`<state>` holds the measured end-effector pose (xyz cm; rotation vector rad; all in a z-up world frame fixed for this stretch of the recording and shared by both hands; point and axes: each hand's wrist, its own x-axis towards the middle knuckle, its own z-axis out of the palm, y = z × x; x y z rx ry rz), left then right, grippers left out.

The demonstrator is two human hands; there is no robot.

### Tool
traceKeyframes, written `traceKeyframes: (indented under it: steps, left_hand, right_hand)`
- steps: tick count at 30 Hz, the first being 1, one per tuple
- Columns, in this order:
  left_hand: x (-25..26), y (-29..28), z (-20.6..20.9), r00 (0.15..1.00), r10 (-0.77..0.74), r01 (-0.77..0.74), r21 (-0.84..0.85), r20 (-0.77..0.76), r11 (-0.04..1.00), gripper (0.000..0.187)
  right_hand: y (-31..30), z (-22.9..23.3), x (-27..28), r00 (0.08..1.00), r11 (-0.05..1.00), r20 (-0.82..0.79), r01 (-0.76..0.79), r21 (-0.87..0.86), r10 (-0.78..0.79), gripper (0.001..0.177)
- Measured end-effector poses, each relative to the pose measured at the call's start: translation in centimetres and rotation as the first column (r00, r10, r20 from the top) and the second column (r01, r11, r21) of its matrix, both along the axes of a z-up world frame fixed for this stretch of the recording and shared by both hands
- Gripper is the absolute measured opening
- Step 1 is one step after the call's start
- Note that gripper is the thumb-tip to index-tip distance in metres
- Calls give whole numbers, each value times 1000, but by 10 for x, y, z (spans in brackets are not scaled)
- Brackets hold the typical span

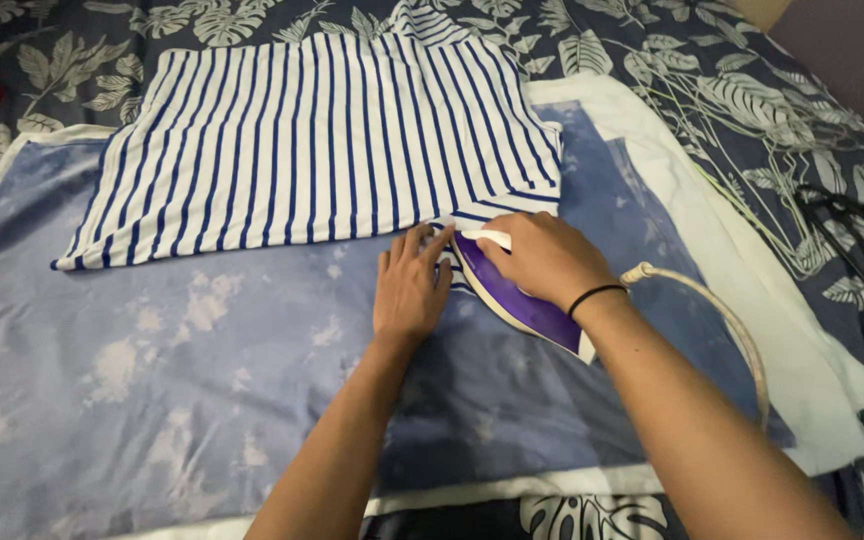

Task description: The person unfolds a blue and white striped shirt on a bed and irons it with a purple iron. The person smooths the fabric and moves the iron across the shirt's body and sleeves.

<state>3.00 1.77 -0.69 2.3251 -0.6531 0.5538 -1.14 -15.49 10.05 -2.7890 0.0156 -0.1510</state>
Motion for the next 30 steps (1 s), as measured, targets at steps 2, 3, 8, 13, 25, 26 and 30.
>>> traceKeyframes:
  steps: [2,3,8,13,25,26,30]
  left_hand:
    - [1,-1,-3,999,31,-32,20,33,999,49]
    - [1,-2,-5,998,45,-47,30,50,998,49]
    - [2,-2,-10,999,19,-19,15,38,1000,52]
    - [2,-2,-6,1000,19,-19,32,15,999,51]
    - [3,-2,-6,1000,16,-16,34,8,999,51]
    - [2,-2,-7,1000,20,-20,36,4,999,51]
    - [5,-3,-10,999,31,-33,49,38,998,50]
  right_hand:
    - [6,1,-4,1000,999,28,15,-51,-14,32]
    - [7,0,-5,999,997,42,25,-75,-22,31]
    - [4,-8,12,981,982,93,177,-70,-171,32]
    - [-3,-13,30,966,971,104,239,-1,-238,31]
    - [-21,-14,27,998,989,-69,5,148,5,38]
    - [-18,-12,22,999,990,-47,6,142,1,38]
    - [-5,-2,4,996,996,-74,60,64,-55,33]
